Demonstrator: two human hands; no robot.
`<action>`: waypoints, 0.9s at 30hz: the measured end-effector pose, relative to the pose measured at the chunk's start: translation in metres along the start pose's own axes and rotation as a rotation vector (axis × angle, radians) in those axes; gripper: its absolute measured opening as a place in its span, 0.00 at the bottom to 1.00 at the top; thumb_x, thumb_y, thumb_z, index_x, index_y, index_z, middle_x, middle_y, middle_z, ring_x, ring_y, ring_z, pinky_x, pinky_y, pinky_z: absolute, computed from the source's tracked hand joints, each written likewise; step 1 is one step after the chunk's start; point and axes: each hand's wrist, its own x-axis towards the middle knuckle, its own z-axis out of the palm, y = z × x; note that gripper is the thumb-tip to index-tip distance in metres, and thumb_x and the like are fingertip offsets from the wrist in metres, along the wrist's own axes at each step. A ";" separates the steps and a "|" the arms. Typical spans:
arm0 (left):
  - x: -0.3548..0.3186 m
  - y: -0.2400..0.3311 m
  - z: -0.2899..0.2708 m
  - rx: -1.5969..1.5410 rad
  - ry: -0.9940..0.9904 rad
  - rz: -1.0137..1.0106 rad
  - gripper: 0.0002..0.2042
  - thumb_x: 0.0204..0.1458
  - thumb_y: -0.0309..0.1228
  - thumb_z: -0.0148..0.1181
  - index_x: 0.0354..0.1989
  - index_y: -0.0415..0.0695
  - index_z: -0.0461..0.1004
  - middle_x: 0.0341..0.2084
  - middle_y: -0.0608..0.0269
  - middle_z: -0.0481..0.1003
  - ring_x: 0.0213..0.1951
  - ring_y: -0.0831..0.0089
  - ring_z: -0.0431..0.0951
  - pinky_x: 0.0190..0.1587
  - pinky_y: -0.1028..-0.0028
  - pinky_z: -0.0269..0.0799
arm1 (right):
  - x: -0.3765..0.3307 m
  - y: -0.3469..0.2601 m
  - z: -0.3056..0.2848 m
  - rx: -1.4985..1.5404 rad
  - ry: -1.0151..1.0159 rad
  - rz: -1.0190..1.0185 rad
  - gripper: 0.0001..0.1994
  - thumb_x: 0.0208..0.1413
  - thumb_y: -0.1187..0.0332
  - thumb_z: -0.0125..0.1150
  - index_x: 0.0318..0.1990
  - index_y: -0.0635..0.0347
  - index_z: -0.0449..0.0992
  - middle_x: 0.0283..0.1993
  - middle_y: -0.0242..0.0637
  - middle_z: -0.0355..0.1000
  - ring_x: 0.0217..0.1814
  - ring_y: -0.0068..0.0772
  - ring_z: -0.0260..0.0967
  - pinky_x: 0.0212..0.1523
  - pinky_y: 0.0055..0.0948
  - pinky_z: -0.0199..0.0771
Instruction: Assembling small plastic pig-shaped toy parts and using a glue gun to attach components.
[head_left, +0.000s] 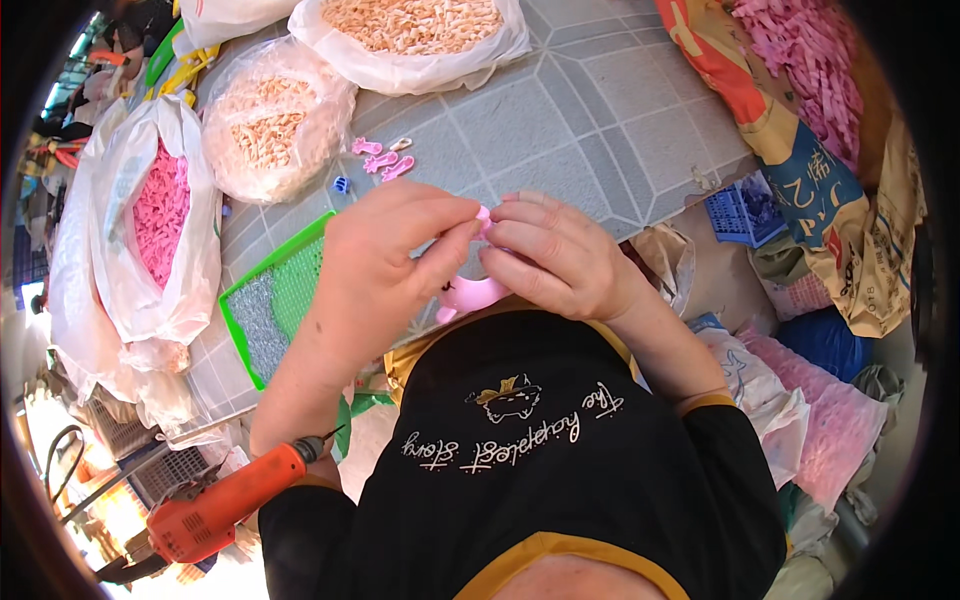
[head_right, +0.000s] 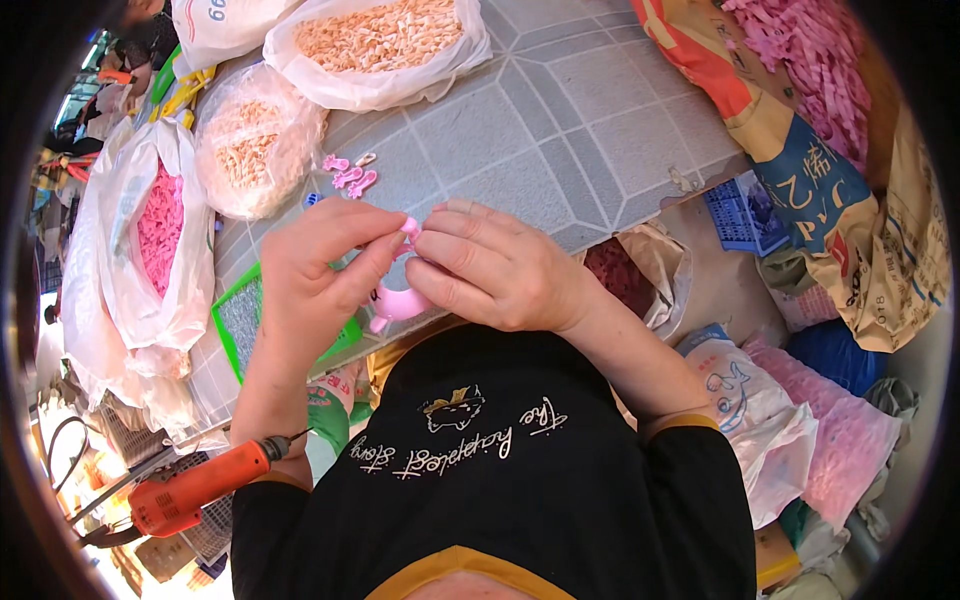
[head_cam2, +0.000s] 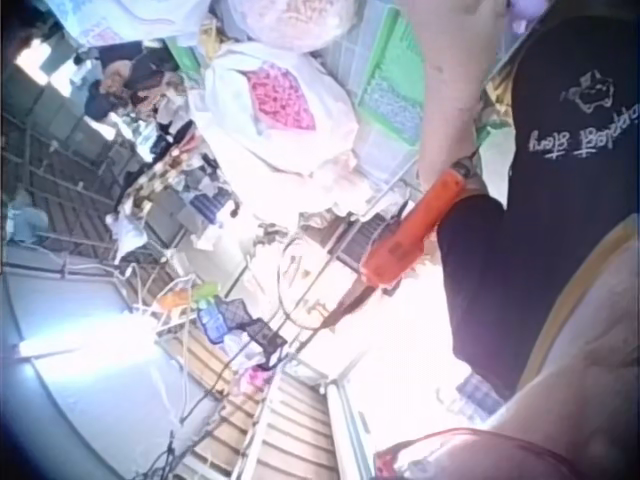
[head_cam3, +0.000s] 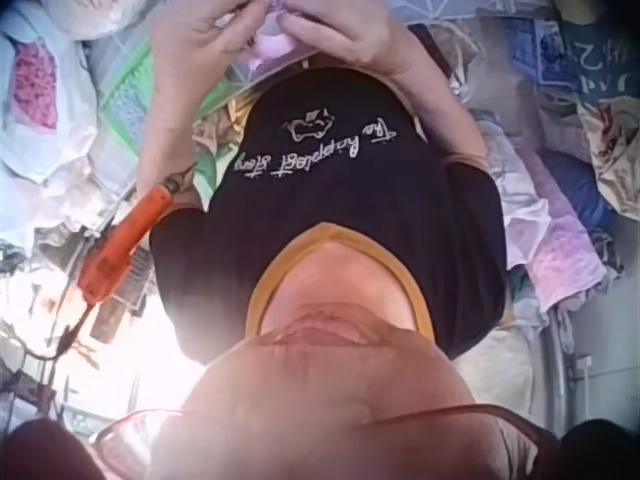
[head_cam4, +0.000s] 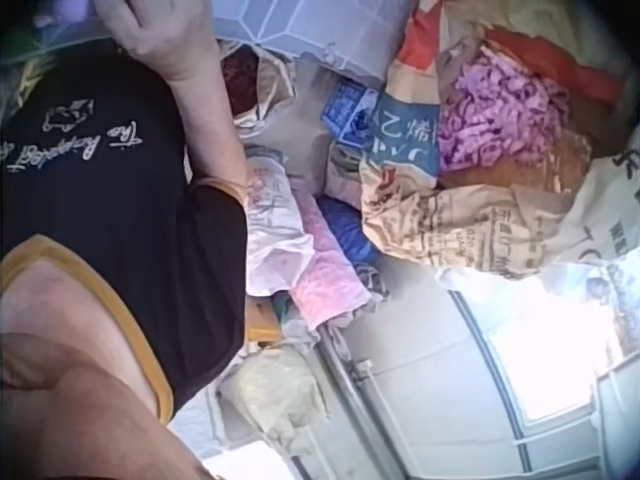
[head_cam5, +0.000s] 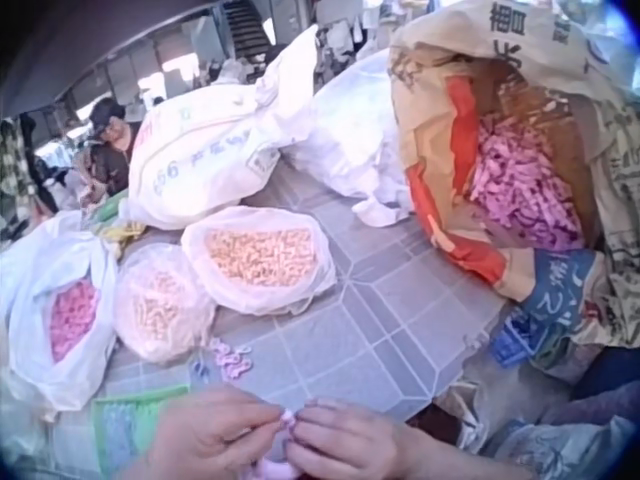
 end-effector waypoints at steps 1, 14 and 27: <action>0.000 0.001 0.001 0.060 0.002 0.051 0.06 0.51 0.22 0.66 0.38 0.38 0.82 0.29 0.60 0.80 0.32 0.72 0.80 0.35 0.76 0.73 | 0.000 0.000 0.000 0.004 -0.001 -0.002 0.15 0.46 0.73 0.66 0.43 0.66 0.76 0.47 0.47 0.73 0.48 0.48 0.76 0.51 0.46 0.79; 0.030 -0.080 -0.017 0.339 0.242 -0.156 0.09 0.54 0.30 0.62 0.37 0.37 0.81 0.34 0.51 0.79 0.39 0.53 0.79 0.44 0.59 0.75 | -0.010 -0.019 0.011 0.701 0.047 0.849 0.25 0.50 0.80 0.67 0.57 0.65 0.69 0.51 0.40 0.71 0.53 0.37 0.73 0.55 0.31 0.74; 0.035 -0.098 0.005 0.621 -0.035 -0.154 0.06 0.49 0.28 0.63 0.32 0.40 0.81 0.36 0.53 0.74 0.46 0.53 0.74 0.51 0.58 0.71 | -0.019 -0.011 0.009 1.234 0.306 1.174 0.24 0.63 0.77 0.59 0.66 0.64 0.63 0.54 0.36 0.71 0.55 0.24 0.69 0.56 0.27 0.71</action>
